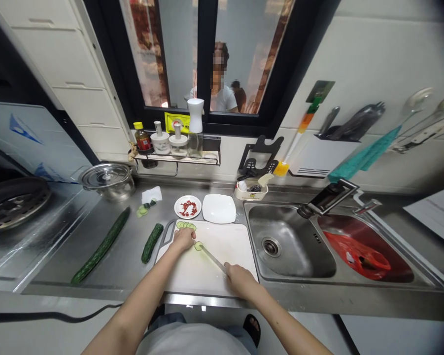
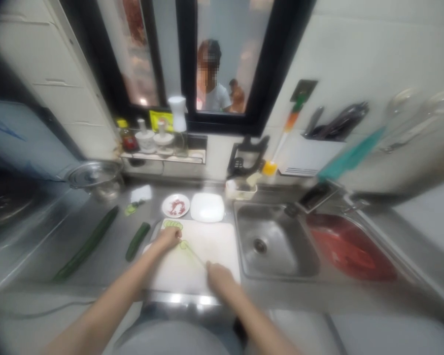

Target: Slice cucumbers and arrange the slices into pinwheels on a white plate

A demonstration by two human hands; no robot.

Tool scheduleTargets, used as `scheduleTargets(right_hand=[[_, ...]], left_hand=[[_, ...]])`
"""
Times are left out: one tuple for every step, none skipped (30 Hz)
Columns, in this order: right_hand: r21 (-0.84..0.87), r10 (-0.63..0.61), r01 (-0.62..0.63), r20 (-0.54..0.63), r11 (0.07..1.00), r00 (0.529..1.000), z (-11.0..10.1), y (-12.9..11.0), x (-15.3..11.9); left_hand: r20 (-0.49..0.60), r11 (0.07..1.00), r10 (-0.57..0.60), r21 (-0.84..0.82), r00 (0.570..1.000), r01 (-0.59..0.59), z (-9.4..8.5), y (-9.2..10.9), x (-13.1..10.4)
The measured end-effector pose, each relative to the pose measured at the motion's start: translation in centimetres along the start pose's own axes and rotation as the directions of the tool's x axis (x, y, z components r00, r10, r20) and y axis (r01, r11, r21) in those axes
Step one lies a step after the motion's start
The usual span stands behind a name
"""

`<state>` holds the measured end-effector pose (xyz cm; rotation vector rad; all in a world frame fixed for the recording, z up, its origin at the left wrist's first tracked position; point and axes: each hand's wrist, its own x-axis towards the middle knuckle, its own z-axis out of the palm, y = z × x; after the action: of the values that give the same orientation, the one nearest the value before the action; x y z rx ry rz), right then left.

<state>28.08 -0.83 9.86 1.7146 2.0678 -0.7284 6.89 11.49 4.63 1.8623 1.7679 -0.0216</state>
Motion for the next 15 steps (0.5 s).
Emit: scheduleTargets(right_hand=[[0.001,-0.004,0.004,-0.006,1.0,1.0,0.1,-0.1,0.2],[0.002,-0.009,0.009,-0.011,1.0,1.0,0.1,-0.1,0.4],[0.002,-0.015,0.015,-0.017,1.0,1.0,0.0,-0.2,0.5],[0.002,-0.02,0.02,-0.019,1.0,1.0,-0.1,-0.4,0.6],[0.003,-0.026,0.026,-0.018,1.0,0.999,-0.3,-0.5,0.7],[0.002,-0.03,0.03,-0.016,1.0,0.999,-0.5,-0.7,0.8],[0.0,-0.033,0.033,-0.012,0.999,0.999,-0.8,-0.8,0.8],[-0.005,-0.033,0.033,-0.008,0.999,0.999,-1.0,-1.0,0.8],[-0.012,-0.033,0.033,-0.002,0.999,0.999,-1.2,-1.1,0.8],[-0.019,-0.034,0.034,0.003,0.999,0.999,-1.4,-1.2,0.7],[-0.026,-0.035,0.035,0.008,0.999,0.999,-1.6,-1.3,0.7],[-0.03,-0.037,0.037,0.012,0.999,0.999,-1.7,-1.4,0.7],[-0.032,-0.038,0.038,0.017,0.999,0.999,-1.7,-1.4,0.7],[-0.032,-0.037,0.037,0.021,0.999,0.999,-1.8,-1.4,0.8],[-0.032,-0.034,0.035,0.025,0.999,0.999,-1.8,-1.3,0.9]], left_hand=[[0.002,1.0,0.0,0.0,1.0,0.0,0.0,0.0,0.0],[0.004,1.0,0.0,0.001,1.0,0.0,0.0,0.0,0.0],[0.005,1.0,0.001,0.002,1.0,-0.001,-0.1,0.0,0.1],[0.005,1.0,0.003,0.002,1.0,-0.003,-0.1,-0.1,0.1],[0.004,1.0,0.004,0.002,1.0,-0.004,0.0,-0.1,0.1],[0.003,1.0,0.003,0.002,1.0,-0.003,0.0,-0.2,0.1],[0.001,1.0,0.002,0.002,1.0,-0.002,0.1,-0.2,0.2],[-0.002,1.0,0.0,0.002,1.0,0.0,0.1,-0.3,0.2],[-0.004,1.0,-0.001,0.001,1.0,0.001,0.2,-0.3,0.2],[-0.007,1.0,-0.003,0.001,1.0,0.003,0.3,-0.4,0.3],[-0.01,1.0,-0.004,0.0,1.0,0.004,0.4,-0.4,0.3],[-0.013,1.0,-0.004,0.0,1.0,0.004,0.5,-0.5,0.3],[-0.016,1.0,-0.005,0.0,1.0,0.005,0.5,-0.5,0.4],[-0.018,1.0,-0.006,-0.001,1.0,0.006,0.6,-0.5,0.4],[-0.02,1.0,-0.005,-0.001,1.0,0.005,0.6,-0.6,0.4]])
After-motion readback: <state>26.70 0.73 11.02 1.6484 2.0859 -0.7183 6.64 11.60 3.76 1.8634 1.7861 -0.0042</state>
